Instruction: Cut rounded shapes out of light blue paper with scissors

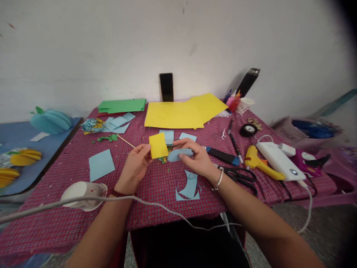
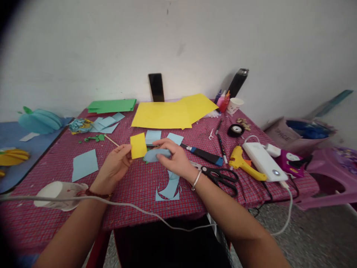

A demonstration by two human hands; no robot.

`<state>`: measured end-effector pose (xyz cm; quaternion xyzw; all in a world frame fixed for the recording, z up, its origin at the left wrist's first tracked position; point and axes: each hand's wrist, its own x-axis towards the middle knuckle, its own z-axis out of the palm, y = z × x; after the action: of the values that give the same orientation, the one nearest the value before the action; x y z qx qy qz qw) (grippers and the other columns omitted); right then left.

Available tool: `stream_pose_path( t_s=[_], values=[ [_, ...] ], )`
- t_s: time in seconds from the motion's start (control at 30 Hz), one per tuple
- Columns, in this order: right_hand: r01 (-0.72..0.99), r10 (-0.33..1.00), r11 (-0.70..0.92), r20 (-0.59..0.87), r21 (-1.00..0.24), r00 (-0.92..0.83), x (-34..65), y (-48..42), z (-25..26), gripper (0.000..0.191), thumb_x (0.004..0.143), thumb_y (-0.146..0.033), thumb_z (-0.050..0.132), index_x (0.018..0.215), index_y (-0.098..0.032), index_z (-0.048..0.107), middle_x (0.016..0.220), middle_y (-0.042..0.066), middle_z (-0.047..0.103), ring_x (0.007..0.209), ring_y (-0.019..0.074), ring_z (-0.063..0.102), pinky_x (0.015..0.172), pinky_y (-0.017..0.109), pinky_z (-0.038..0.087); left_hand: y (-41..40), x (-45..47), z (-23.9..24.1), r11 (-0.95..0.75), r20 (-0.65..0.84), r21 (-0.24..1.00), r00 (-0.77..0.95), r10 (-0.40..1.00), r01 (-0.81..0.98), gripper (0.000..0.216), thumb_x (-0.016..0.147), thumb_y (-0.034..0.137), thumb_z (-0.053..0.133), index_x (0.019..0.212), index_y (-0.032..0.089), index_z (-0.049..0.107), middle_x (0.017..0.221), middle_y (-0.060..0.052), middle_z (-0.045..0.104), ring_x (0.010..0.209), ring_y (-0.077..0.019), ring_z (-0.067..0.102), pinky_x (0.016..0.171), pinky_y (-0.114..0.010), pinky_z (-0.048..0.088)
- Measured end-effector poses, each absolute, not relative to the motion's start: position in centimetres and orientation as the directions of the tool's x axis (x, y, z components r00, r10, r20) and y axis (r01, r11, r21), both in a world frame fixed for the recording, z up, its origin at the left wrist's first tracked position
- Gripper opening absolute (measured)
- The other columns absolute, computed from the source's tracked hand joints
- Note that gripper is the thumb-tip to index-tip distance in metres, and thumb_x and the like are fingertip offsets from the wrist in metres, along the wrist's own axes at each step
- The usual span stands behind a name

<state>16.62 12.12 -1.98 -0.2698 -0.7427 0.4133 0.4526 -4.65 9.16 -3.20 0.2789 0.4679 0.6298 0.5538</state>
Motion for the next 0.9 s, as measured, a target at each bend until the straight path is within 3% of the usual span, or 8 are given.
stream_pose_path(
  t_s=[0.2, 0.3, 0.43, 0.5, 0.57, 0.67, 0.8, 0.9],
  values=[
    [0.038, 0.949, 0.314, 0.313, -0.949, -0.039, 18.0, 14.9, -2.8, 0.016, 0.074, -0.029, 0.065, 0.086, -0.018, 0.062, 0.078, 0.001, 0.063, 0.071, 0.0164, 0.057, 0.068, 0.03, 0.046, 10.7, -7.8, -2.3, -0.152, 0.049, 0.981, -0.613, 0.789, -0.117, 0.012, 0.063, 0.019, 0.068, 0.067, 0.016, 0.057, 0.06, 0.005, 0.054, 0.05, -0.0058, 0.048, 0.047, -0.018, 0.038],
    [-0.09, 0.968, 0.25, 0.25, -0.964, 0.013, 18.4, 15.9, -3.3, 0.019, 0.072, -0.031, 0.067, 0.085, -0.019, 0.061, 0.08, 0.002, 0.063, 0.073, 0.0167, 0.057, 0.072, 0.031, 0.048, 12.8, -9.8, -1.5, -0.1, 0.083, 0.995, -0.637, 0.766, 0.01, 0.009, 0.065, 0.015, 0.063, 0.067, 0.016, 0.055, 0.06, 0.004, 0.053, 0.05, -0.0078, 0.049, 0.049, -0.021, 0.041],
    [-0.14, 0.979, 0.202, 0.199, -0.969, 0.034, 18.7, 16.4, -3.3, 0.024, 0.071, -0.033, 0.067, 0.088, -0.019, 0.06, 0.083, 0.003, 0.064, 0.075, 0.0182, 0.058, 0.074, 0.034, 0.05, 15.6, -11.5, -0.2, 0.101, 0.256, 0.871, -0.619, 0.743, 0.481, 0.015, 0.068, 0.013, 0.058, 0.082, 0.015, 0.056, 0.066, 0.0, 0.055, 0.061, -0.0151, 0.056, 0.064, -0.033, 0.049],
    [-0.135, 0.982, 0.186, 0.183, -0.973, 0.038, 18.9, 16.4, -3.0, 0.025, 0.07, -0.034, 0.067, 0.089, -0.019, 0.061, 0.084, 0.004, 0.065, 0.077, 0.0192, 0.059, 0.074, 0.035, 0.05, 15.9, -11.0, 0.1, 0.087, 0.384, 0.735, -0.519, 0.764, 0.672, 0.028, 0.066, 0.012, 0.059, 0.094, 0.014, 0.058, 0.08, -0.004, 0.06, 0.077, -0.02, 0.058, 0.077, -0.04, 0.049],
    [-0.126, 0.985, 0.173, 0.17, -0.977, 0.034, 19.0, 16.4, -2.7, 0.026, 0.07, -0.034, 0.067, 0.091, -0.019, 0.061, 0.087, 0.005, 0.065, 0.08, 0.0204, 0.059, 0.077, 0.037, 0.05, 15.5, -9.6, 0.0, -0.035, 0.457, 0.474, -0.212, 0.864, 0.88, 0.038, 0.067, 0.01, 0.056, 0.104, 0.015, 0.06, 0.097, -0.01, 0.061, 0.092, -0.0246, 0.057, 0.087, -0.044, 0.045],
    [-0.131, 0.986, 0.166, 0.165, -0.977, 0.016, 19.1, 16.3, -2.5, 0.025, 0.07, -0.032, 0.067, 0.091, -0.019, 0.062, 0.09, 0.006, 0.066, 0.083, 0.0213, 0.059, 0.079, 0.038, 0.049, 14.6, -7.1, -1.1, -0.212, 0.295, 0.156, 0.159, 0.942, 0.965, 0.052, 0.069, 0.006, 0.052, 0.119, 0.017, 0.059, 0.114, -0.015, 0.058, 0.108, -0.0312, 0.051, 0.091, -0.049, 0.042],
    [-0.119, 0.988, 0.154, 0.157, -0.981, -0.016, 19.0, 16.3, -2.6, 0.024, 0.071, -0.031, 0.066, 0.091, -0.019, 0.063, 0.089, 0.006, 0.065, 0.083, 0.021, 0.059, 0.075, 0.036, 0.049, 15.3, -5.8, -3.4, -0.244, 0.23, 0.063, 0.224, 0.947, 0.968, 0.04, 0.076, 0.011, 0.052, 0.11, 0.024, 0.068, 0.126, -0.015, 0.051, 0.116, -0.0354, 0.045, 0.088, -0.052, 0.042],
    [-0.131, 0.988, 0.142, 0.148, -0.981, -0.034, 19.0, 16.4, -2.7, 0.025, 0.071, -0.031, 0.066, 0.091, -0.018, 0.063, 0.089, 0.006, 0.065, 0.082, 0.0204, 0.06, 0.075, 0.036, 0.05, 16.6, -6.2, -3.9, -0.318, 0.369, 0.116, 0.256, 0.894, 0.941, 0.025, 0.082, 0.018, 0.053, 0.095, 0.023, 0.074, 0.121, -0.013, 0.055, 0.112, -0.0306, 0.048, 0.092, -0.049, 0.042]
  ],
)
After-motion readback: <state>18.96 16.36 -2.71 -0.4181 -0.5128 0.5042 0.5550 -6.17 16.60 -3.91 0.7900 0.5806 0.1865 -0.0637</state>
